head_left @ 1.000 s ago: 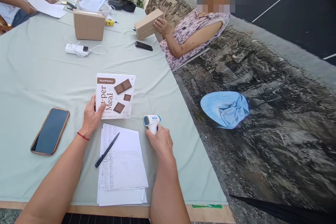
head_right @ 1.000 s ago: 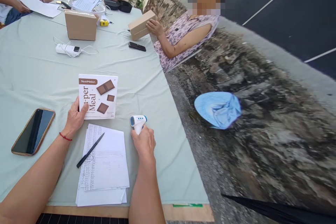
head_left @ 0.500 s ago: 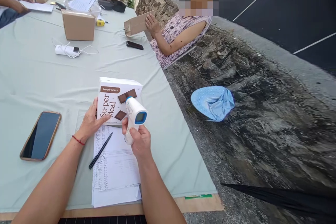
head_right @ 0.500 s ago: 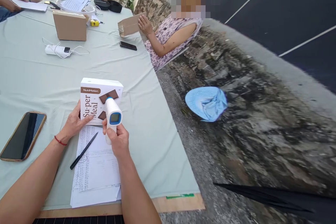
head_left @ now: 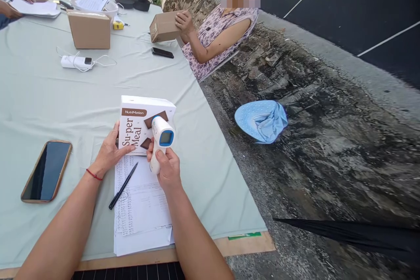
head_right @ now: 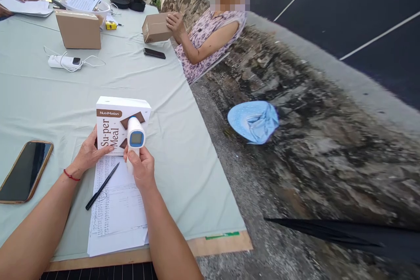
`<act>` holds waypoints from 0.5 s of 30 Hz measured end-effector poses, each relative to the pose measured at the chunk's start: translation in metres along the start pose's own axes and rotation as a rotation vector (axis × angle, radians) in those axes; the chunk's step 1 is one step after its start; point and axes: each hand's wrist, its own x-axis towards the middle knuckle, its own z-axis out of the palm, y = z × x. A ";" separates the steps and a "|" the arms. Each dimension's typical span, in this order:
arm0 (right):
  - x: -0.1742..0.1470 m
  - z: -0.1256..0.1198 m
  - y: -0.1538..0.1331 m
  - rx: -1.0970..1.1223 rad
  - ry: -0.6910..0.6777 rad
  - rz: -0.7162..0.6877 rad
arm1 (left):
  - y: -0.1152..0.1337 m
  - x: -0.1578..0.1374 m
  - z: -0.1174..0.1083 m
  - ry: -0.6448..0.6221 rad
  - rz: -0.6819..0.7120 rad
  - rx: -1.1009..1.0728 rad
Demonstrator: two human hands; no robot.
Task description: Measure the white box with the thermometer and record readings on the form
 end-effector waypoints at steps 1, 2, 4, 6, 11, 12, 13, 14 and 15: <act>0.000 0.000 -0.001 0.009 -0.006 0.003 | 0.001 0.000 -0.001 -0.006 -0.008 -0.005; -0.001 0.000 -0.001 0.020 -0.016 0.007 | 0.002 0.000 -0.001 -0.011 -0.019 -0.005; -0.001 0.000 -0.002 0.035 -0.031 0.010 | 0.004 0.000 -0.002 -0.019 -0.052 0.006; -0.001 0.001 -0.003 0.026 -0.024 0.006 | 0.006 0.000 -0.003 -0.024 -0.096 0.012; -0.002 0.002 -0.004 -0.006 0.021 0.019 | 0.011 0.001 -0.005 -0.079 -0.123 -0.056; -0.002 0.002 -0.004 -0.010 0.020 0.024 | 0.011 0.001 -0.005 -0.091 -0.114 -0.063; -0.002 0.002 -0.004 -0.014 0.018 0.025 | 0.011 0.002 -0.006 -0.095 -0.107 -0.066; -0.002 0.002 -0.004 -0.016 0.018 0.024 | 0.011 0.002 -0.006 -0.091 -0.102 -0.069; -0.002 0.002 -0.004 -0.015 0.019 0.021 | 0.010 0.002 -0.006 -0.082 -0.099 -0.073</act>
